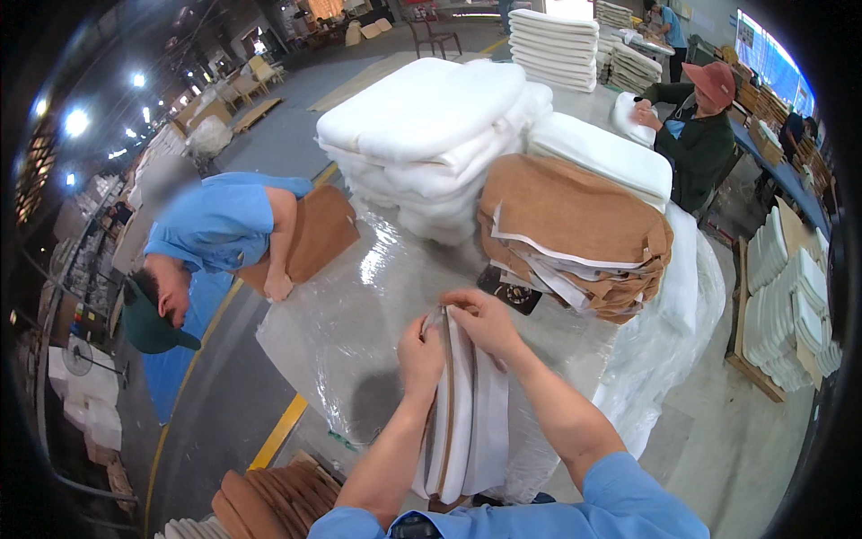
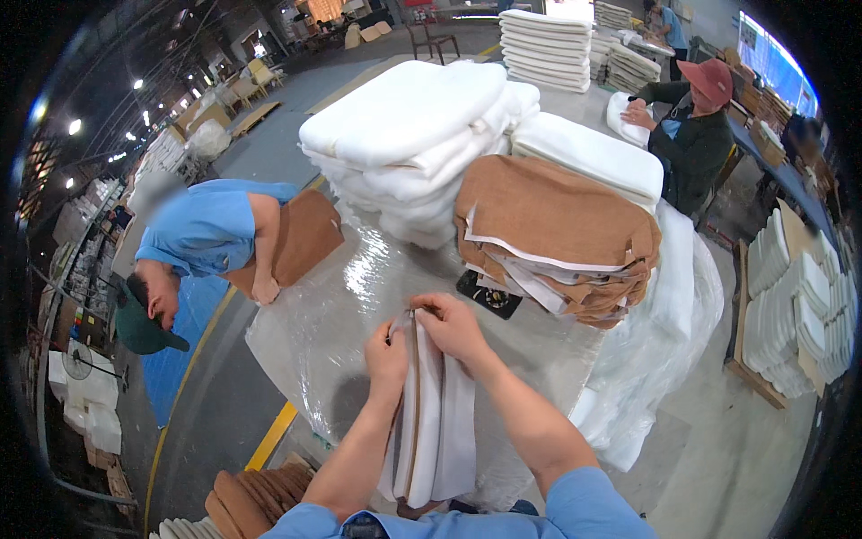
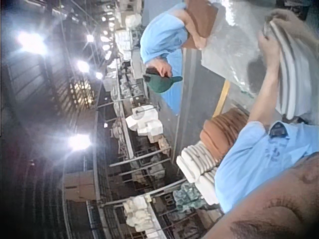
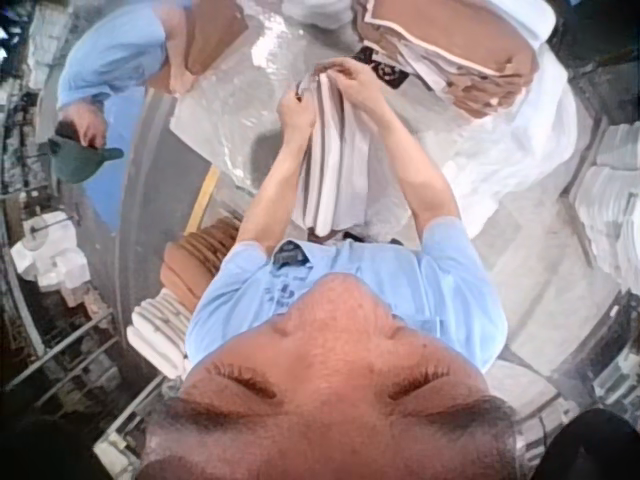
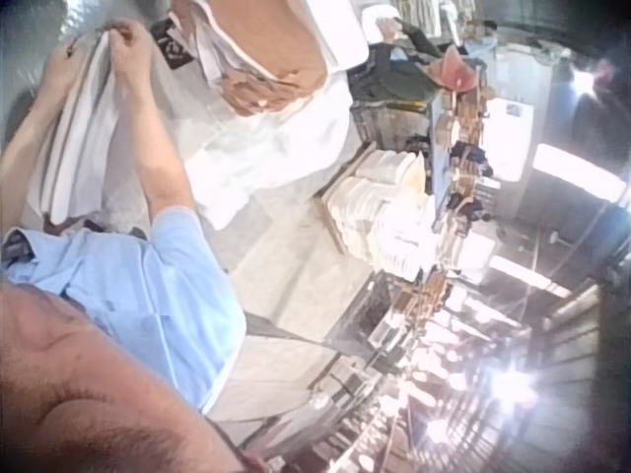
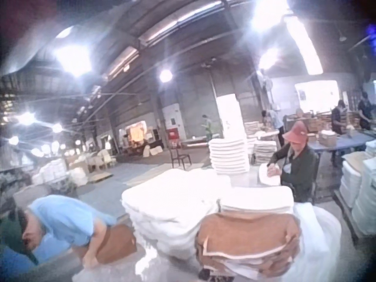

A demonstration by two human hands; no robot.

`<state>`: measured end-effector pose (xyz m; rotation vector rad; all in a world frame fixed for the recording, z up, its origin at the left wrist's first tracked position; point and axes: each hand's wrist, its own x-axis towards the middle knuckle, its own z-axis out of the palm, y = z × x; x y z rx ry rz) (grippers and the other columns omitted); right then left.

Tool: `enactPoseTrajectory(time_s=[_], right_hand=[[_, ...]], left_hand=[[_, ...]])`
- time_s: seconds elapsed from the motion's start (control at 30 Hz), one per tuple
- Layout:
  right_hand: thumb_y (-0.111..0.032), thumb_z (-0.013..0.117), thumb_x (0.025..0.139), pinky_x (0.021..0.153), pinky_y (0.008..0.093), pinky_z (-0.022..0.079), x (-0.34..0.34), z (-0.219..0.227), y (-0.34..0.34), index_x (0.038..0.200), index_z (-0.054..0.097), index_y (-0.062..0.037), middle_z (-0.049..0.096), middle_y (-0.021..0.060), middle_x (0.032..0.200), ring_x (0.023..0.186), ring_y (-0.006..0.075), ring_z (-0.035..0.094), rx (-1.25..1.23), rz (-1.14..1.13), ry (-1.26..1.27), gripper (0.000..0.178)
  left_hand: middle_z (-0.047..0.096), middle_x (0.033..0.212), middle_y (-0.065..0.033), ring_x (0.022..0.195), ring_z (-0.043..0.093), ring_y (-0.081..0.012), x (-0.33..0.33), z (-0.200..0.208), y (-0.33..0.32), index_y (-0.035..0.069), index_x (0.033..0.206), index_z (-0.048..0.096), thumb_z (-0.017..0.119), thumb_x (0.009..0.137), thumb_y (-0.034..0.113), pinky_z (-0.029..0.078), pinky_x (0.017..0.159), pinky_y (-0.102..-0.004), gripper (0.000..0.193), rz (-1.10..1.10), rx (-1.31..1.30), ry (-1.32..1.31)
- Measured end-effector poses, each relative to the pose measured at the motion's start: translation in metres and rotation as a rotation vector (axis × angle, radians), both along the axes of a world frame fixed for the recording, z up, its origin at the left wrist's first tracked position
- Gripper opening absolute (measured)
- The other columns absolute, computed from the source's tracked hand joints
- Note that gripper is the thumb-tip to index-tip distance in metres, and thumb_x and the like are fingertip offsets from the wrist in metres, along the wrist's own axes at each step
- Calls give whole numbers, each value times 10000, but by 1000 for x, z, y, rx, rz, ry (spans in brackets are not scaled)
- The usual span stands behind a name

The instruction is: The person folds brown cushion covers over white foam inserts and stacks them on a table. The person handles the items one at a time, aligning edges and smoothing the covers before placing them in a growing pile.

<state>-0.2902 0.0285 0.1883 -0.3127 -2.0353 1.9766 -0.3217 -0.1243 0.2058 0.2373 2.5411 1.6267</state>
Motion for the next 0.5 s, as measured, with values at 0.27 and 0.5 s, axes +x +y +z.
enactPoseTrajectory(time_s=[0.27, 0.5], right_hand=[[-39, 645, 833, 918, 366, 559, -7, -7, 12, 1136, 776, -55, 704, 140, 1127, 1033, 291, 707, 263, -205, 22, 330], [-36, 659, 834, 930, 382, 560, -2, 1, 34, 1047, 813, -81, 711, 115, 1129, 1050, 281, 707, 403, -207, -16, 267]], left_hand=[[749, 1080, -104, 995, 671, -164, -3, -33, 44, -36, 1216, 729, 533, 1056, 135, 521, 916, -328, 306, 86, 222, -34], [737, 1141, -173, 1060, 694, -270, 12, -30, 72, -5, 1174, 756, 569, 1041, 193, 519, 951, -374, 304, 124, 365, -91]])
